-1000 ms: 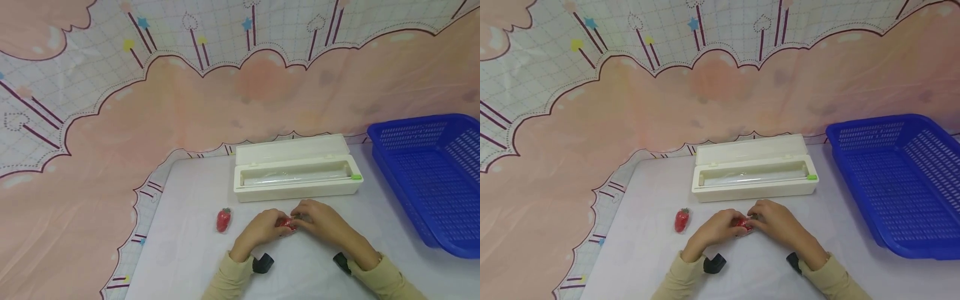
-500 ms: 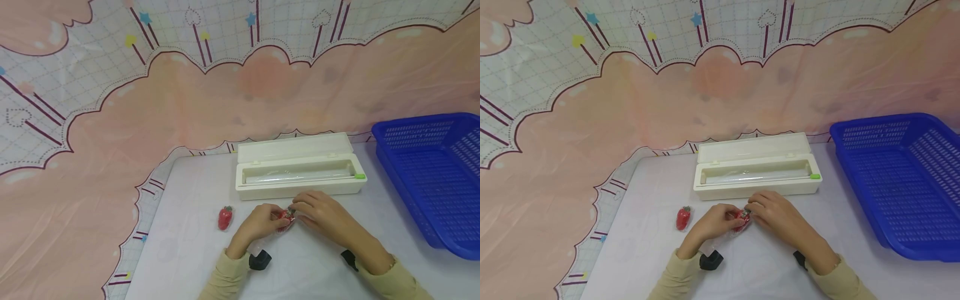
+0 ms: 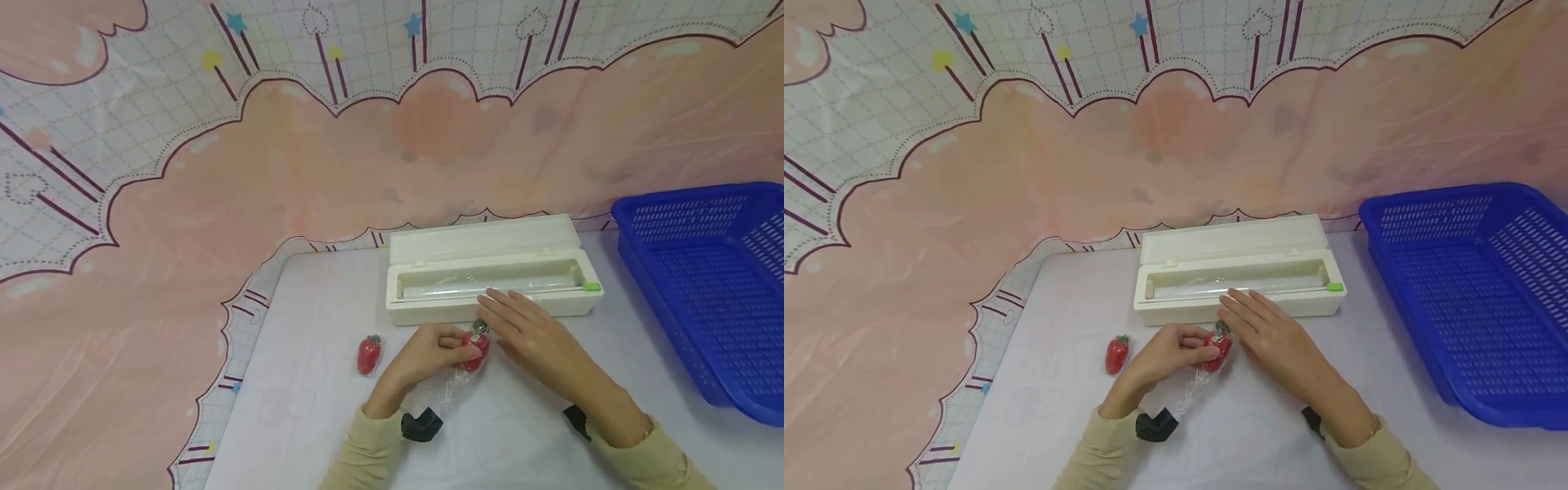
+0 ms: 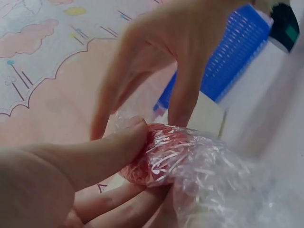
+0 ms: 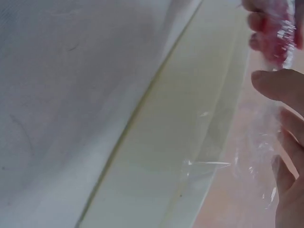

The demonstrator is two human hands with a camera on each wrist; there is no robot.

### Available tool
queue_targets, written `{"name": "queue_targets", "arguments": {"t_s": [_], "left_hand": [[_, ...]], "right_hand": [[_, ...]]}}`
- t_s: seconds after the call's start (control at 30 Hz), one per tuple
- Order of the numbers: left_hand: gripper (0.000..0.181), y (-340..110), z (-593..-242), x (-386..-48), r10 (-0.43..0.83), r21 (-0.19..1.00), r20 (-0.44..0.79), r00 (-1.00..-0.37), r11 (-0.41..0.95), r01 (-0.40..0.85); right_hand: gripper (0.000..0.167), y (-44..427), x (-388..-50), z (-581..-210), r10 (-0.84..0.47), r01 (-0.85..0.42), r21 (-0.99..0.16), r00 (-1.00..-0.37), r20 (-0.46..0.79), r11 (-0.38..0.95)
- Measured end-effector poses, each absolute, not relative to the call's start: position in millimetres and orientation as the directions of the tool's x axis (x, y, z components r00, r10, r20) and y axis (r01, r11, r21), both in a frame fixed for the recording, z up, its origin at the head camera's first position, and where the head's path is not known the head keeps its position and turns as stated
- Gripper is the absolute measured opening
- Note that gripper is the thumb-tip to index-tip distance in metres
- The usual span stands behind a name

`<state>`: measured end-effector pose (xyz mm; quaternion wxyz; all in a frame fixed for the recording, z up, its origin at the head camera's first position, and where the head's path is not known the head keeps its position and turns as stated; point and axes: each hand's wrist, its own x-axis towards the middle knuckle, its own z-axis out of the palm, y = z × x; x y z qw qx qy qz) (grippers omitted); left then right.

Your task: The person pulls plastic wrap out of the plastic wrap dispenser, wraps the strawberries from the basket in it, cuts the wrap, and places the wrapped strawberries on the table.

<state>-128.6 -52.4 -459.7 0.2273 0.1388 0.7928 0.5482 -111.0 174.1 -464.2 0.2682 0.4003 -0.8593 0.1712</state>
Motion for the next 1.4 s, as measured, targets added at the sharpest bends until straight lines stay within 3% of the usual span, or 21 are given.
{"name": "queue_targets", "arguments": {"t_s": [0.1, 0.23, 0.4, 0.53, 0.63, 0.87, 1.1, 1.4], "left_hand": [[0.031, -52.2, -456.6, -127.7, 0.470, 0.940, -0.213, -0.856, 0.337, -0.049], [0.032, -51.3, -452.8, -126.0, 0.479, 0.947, -0.216, -0.851, 0.316, -0.063], [0.030, -49.8, -450.5, -124.2, 0.490, 0.952, -0.210, -0.846, 0.300, -0.063], [0.030, -48.2, -448.6, -122.4, 0.496, 0.959, -0.201, -0.844, 0.276, -0.066], [0.032, -47.5, -446.2, -121.1, 0.509, 0.964, -0.187, -0.840, 0.260, -0.057], [0.034, -45.8, -442.2, -118.4, 0.522, 0.977, -0.132, -0.843, 0.210, -0.023], [0.032, -38.0, -445.1, -115.0, 0.483, 0.994, -0.091, -0.871, 0.100, -0.048], [0.031, -30.9, -448.0, -113.7, 0.410, 0.998, -0.059, -0.910, 0.039, -0.047]], "right_hand": [[0.040, 174.9, -112.5, -464.9, -0.581, -0.774, -0.089, -0.541, 0.608, 0.627], [0.055, 174.7, -112.8, -466.0, -0.561, -0.758, -0.096, -0.555, 0.615, 0.645], [0.055, 174.5, -111.0, -466.9, -0.511, -0.749, -0.141, -0.564, 0.649, 0.647], [0.052, 174.1, -109.8, -467.6, -0.453, -0.738, -0.178, -0.566, 0.689, 0.651], [0.036, 174.0, -108.9, -467.8, -0.423, -0.724, -0.223, -0.592, 0.686, 0.652], [0.045, 171.7, -106.4, -468.1, -0.347, -0.651, -0.451, -0.732, 0.587, 0.610], [0.033, 165.6, -106.7, -471.7, -0.272, -0.508, -0.748, -0.861, 0.430, 0.426], [0.028, 163.8, -108.4, -476.9, -0.303, -0.417, -0.866, -0.893, 0.333, 0.275]]}}
